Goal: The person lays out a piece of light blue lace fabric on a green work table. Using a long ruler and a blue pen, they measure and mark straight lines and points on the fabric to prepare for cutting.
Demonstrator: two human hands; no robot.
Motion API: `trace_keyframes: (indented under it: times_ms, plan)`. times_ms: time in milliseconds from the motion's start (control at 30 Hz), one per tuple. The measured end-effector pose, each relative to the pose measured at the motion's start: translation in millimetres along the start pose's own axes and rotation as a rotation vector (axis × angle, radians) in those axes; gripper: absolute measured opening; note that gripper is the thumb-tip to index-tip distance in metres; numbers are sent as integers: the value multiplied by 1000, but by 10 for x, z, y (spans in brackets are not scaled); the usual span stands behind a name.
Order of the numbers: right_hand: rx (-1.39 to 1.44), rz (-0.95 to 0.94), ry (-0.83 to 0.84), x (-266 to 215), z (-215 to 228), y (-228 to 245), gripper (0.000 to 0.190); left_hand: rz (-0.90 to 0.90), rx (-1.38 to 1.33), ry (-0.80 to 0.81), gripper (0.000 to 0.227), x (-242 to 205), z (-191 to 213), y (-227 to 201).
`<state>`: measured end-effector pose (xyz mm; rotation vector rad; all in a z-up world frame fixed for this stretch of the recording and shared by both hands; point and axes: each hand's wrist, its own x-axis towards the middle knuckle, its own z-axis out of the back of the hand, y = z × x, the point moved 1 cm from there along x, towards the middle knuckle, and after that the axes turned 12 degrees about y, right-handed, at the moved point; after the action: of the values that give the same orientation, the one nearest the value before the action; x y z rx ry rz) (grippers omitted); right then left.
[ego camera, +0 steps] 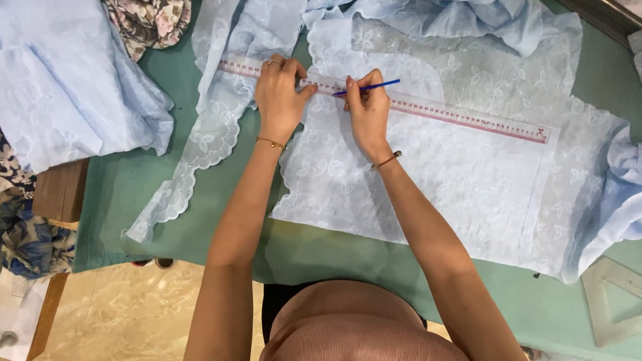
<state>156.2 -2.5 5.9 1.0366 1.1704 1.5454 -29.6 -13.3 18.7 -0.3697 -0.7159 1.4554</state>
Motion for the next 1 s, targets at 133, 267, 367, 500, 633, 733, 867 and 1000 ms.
trace_keyframes:
  times_ms: [133, 267, 367, 500, 633, 733, 867, 1000]
  plan:
    - [-38, 37, -27, -2, 19, -81, 24, 36, 26, 29, 36, 23, 21, -19]
    - [-90, 36, 5, -14, 31, 49, 24, 39, 19, 48, 36, 24, -1, -4]
    - [-116, 17, -2, -28, 14, 108, 26, 41, 22, 50, 36, 27, -8, 7]
    - [-108, 11, -2, -28, 8, 73, 26, 28, 23, 40, 37, 14, -21, 14]
    - [-121, 37, -6, -25, 0, 53, 25, 32, 18, 41, 37, 18, -12, 7]
    - [-148, 55, -3, -33, -6, 43, 25, 29, 21, 42, 36, 12, -8, 6]
    - [-214, 94, 3, -25, 0, 44, 26, 22, 20, 38, 36, 9, 2, -4]
    - [-194, 35, 13, -12, 2, 95, 27, 13, 19, 41, 36, 11, -6, 14]
